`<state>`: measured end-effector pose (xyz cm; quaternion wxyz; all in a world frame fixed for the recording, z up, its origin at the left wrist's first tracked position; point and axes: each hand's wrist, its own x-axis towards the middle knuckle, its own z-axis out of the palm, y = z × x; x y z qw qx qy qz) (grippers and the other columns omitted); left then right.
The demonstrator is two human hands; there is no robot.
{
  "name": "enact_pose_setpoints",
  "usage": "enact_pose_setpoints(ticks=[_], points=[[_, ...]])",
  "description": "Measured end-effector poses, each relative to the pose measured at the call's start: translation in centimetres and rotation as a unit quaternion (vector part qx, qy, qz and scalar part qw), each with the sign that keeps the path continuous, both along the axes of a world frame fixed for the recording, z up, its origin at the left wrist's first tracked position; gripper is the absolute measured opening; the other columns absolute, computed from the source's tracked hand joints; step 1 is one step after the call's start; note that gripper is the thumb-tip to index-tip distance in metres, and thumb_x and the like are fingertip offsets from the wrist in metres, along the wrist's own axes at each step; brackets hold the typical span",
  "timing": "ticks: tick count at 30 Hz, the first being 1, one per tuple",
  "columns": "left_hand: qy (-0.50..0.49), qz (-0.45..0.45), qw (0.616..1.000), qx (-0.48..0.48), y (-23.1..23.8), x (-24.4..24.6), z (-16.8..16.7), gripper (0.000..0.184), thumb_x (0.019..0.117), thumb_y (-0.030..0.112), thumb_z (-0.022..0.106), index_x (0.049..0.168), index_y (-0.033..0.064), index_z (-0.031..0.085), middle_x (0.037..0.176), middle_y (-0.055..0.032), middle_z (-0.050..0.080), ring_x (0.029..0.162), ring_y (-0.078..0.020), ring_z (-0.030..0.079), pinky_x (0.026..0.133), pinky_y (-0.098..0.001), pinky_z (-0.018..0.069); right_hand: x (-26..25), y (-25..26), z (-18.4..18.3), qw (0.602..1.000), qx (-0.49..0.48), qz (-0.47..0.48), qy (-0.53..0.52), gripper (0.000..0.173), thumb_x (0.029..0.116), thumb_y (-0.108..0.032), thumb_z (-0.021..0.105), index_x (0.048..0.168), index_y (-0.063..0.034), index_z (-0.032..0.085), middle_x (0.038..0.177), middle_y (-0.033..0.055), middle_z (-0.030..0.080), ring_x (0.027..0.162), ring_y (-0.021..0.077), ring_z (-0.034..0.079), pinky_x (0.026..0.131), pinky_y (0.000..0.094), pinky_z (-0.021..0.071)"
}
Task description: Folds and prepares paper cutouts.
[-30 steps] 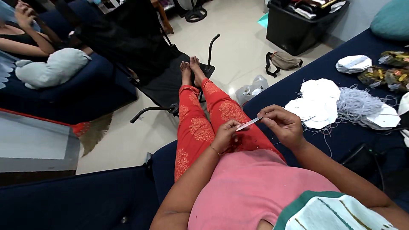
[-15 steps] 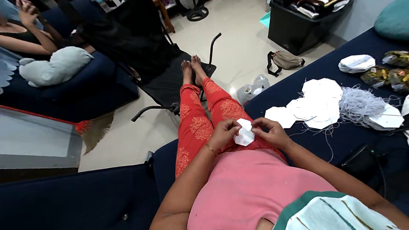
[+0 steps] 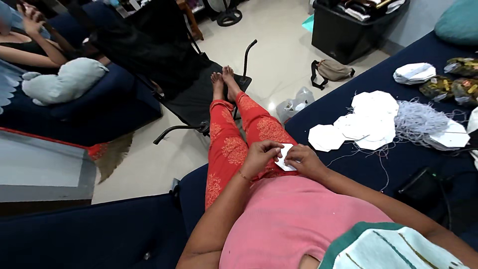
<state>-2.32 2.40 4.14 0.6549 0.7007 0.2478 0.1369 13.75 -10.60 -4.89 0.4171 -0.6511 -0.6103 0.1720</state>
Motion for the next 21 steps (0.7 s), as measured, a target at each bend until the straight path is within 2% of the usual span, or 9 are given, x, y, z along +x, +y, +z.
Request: enact_pose_setpoints(ticks=[2, 5, 12, 14, 17, 18, 21], points=[[-0.048, 0.001, 0.999, -0.020, -0.2, -0.3, 0.4, 0.015, 0.0981, -0.001, 0.057, 0.106, -0.0045, 0.070, 0.081, 0.0022, 0.071, 0.071, -0.0035, 0.066, 0.070, -0.0210, 0.0555, -0.1, 0.1, 0.3, 0.999, -0.025, 0.010, -0.019, 0.017, 0.0926, -0.019, 0.069, 0.092, -0.0051, 0.079, 0.102, 0.0141, 0.074, 0.100, 0.0346, 0.066, 0.092, 0.0573, 0.0453], [-0.067, -0.009, 0.997, -0.036, -0.3, -0.4, 0.5, 0.015, 0.0973, -0.003, 0.058, 0.104, -0.0036, 0.071, 0.083, 0.0013, 0.073, 0.074, -0.0036, 0.067, 0.070, -0.0207, 0.0555, -0.3, 0.2, 0.8, 0.999, -0.037, 0.016, -0.032, 0.017, 0.0924, -0.018, 0.069, 0.092, -0.0048, 0.079, 0.103, 0.0147, 0.073, 0.102, 0.0351, 0.065, 0.094, 0.0581, 0.0440], [-0.005, -0.002, 0.999, -0.037, 0.1, -0.1, -0.3, 0.022, 0.1005, -0.002, 0.051, 0.110, -0.0040, 0.071, 0.092, -0.0018, 0.076, 0.074, -0.0003, 0.065, 0.063, -0.0172, 0.0480, 0.1, -0.2, 0.4, 1.000, -0.002, 0.014, 0.001, 0.018, 0.0935, -0.019, 0.069, 0.094, -0.0047, 0.079, 0.103, 0.0137, 0.074, 0.102, 0.0331, 0.066, 0.093, 0.0554, 0.0464], [0.015, 0.031, 0.999, -0.006, 0.5, 0.0, -1.1, 0.023, 0.1011, -0.001, 0.051, 0.113, -0.0044, 0.070, 0.097, -0.0039, 0.075, 0.078, -0.0016, 0.065, 0.067, -0.0189, 0.0490, 0.3, -0.2, 0.2, 1.000, 0.003, 0.020, 0.003, 0.018, 0.0940, -0.019, 0.068, 0.094, -0.0052, 0.079, 0.103, 0.0131, 0.074, 0.102, 0.0321, 0.066, 0.093, 0.0542, 0.0469], [0.060, 0.083, 0.991, 0.087, 1.5, 0.0, -2.6, 0.025, 0.1004, 0.000, 0.056, 0.122, -0.0040, 0.067, 0.114, -0.0129, 0.070, 0.100, -0.0122, 0.066, 0.086, -0.0294, 0.0537, 0.4, -0.3, -0.2, 1.000, 0.008, 0.024, -0.004, 0.016, 0.0934, -0.018, 0.069, 0.093, -0.0060, 0.079, 0.103, 0.0126, 0.074, 0.101, 0.0313, 0.066, 0.093, 0.0530, 0.0473], [0.081, 0.078, 0.986, 0.122, 1.8, -0.1, -2.7, 0.027, 0.0994, 0.002, 0.059, 0.124, -0.0037, 0.066, 0.120, -0.0158, 0.067, 0.107, -0.0173, 0.065, 0.092, -0.0336, 0.0534, 0.4, -0.3, -0.3, 1.000, 0.007, 0.025, -0.004, 0.016, 0.0933, -0.018, 0.069, 0.092, -0.0061, 0.079, 0.103, 0.0127, 0.074, 0.101, 0.0315, 0.066, 0.093, 0.0531, 0.0471], [0.149, -0.003, 0.969, 0.195, 1.9, 0.2, -2.6, 0.043, 0.0937, 0.010, 0.071, 0.134, -0.0003, 0.062, 0.132, -0.0190, 0.060, 0.112, -0.0241, 0.062, 0.093, -0.0379, 0.0527, 0.4, -0.3, -0.4, 1.000, 0.004, 0.027, -0.004, 0.016, 0.0931, -0.019, 0.069, 0.092, -0.0058, 0.079, 0.103, 0.0131, 0.074, 0.102, 0.0323, 0.066, 0.094, 0.0536, 0.0466]])
